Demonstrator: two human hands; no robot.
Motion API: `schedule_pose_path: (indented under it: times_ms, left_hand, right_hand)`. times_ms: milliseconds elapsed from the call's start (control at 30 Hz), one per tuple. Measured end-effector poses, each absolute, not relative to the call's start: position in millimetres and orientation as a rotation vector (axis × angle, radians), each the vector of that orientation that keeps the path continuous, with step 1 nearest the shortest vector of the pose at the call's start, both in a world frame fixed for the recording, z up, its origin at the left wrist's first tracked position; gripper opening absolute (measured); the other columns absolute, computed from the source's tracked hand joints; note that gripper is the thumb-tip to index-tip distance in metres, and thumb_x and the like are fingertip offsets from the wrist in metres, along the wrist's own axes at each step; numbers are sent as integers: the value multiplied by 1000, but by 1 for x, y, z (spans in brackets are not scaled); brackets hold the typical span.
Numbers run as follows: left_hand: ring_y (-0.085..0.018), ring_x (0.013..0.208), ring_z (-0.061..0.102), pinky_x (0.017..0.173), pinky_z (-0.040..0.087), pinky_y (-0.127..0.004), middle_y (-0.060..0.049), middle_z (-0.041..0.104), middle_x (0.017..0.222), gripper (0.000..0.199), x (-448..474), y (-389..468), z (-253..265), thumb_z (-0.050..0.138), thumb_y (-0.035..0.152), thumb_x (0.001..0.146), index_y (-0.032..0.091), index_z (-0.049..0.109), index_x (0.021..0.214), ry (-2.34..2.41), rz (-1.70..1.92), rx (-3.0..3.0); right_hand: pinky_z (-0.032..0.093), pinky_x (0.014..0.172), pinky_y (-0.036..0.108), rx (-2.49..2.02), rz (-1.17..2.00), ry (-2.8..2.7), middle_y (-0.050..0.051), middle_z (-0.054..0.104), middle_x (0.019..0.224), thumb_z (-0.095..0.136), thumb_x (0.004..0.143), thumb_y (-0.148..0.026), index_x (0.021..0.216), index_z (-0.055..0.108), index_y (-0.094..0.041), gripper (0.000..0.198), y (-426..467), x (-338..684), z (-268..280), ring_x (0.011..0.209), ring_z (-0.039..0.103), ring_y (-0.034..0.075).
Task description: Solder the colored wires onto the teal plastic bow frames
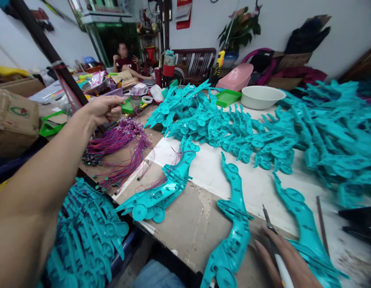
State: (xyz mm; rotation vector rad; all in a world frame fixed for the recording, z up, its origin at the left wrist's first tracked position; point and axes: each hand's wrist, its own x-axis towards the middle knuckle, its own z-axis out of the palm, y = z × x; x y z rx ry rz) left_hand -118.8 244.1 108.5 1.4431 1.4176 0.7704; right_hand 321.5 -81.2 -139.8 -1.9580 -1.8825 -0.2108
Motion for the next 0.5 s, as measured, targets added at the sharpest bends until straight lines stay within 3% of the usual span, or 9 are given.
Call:
schedule_pose_path:
  times_ms: [67, 233, 500]
  left_hand:
    - [-3, 40, 15, 48, 11, -15, 8, 25, 44, 29, -128, 242, 115, 40, 14, 96, 15, 46, 68, 1409, 776, 1413]
    - [-4, 38, 16, 44, 8, -16, 8, 24, 41, 20, -147, 237, 122, 49, 9, 91, 14, 52, 71, 1629, 648, 1324]
    - [1, 38, 16, 50, 9, -13, 10, 20, 40, 27, -162, 233, 136, 37, 13, 97, 14, 42, 70, 1524, 830, 1372]
  right_hand:
    - [55, 90, 46, -1953, -220, -1858, 13, 65, 122, 36, 92, -61, 127, 56, -17, 60, -82, 322, -142, 113, 63, 32]
    - [56, 90, 45, -1944, -199, -1819, 11, 65, 122, 37, 91, -61, 126, 57, -20, 58, -81, 319, -143, 112, 64, 30]
    - [55, 90, 42, -1893, -238, -1806, 12, 68, 115, 36, 91, -61, 124, 59, -17, 59, -76, 312, -135, 110, 64, 29]
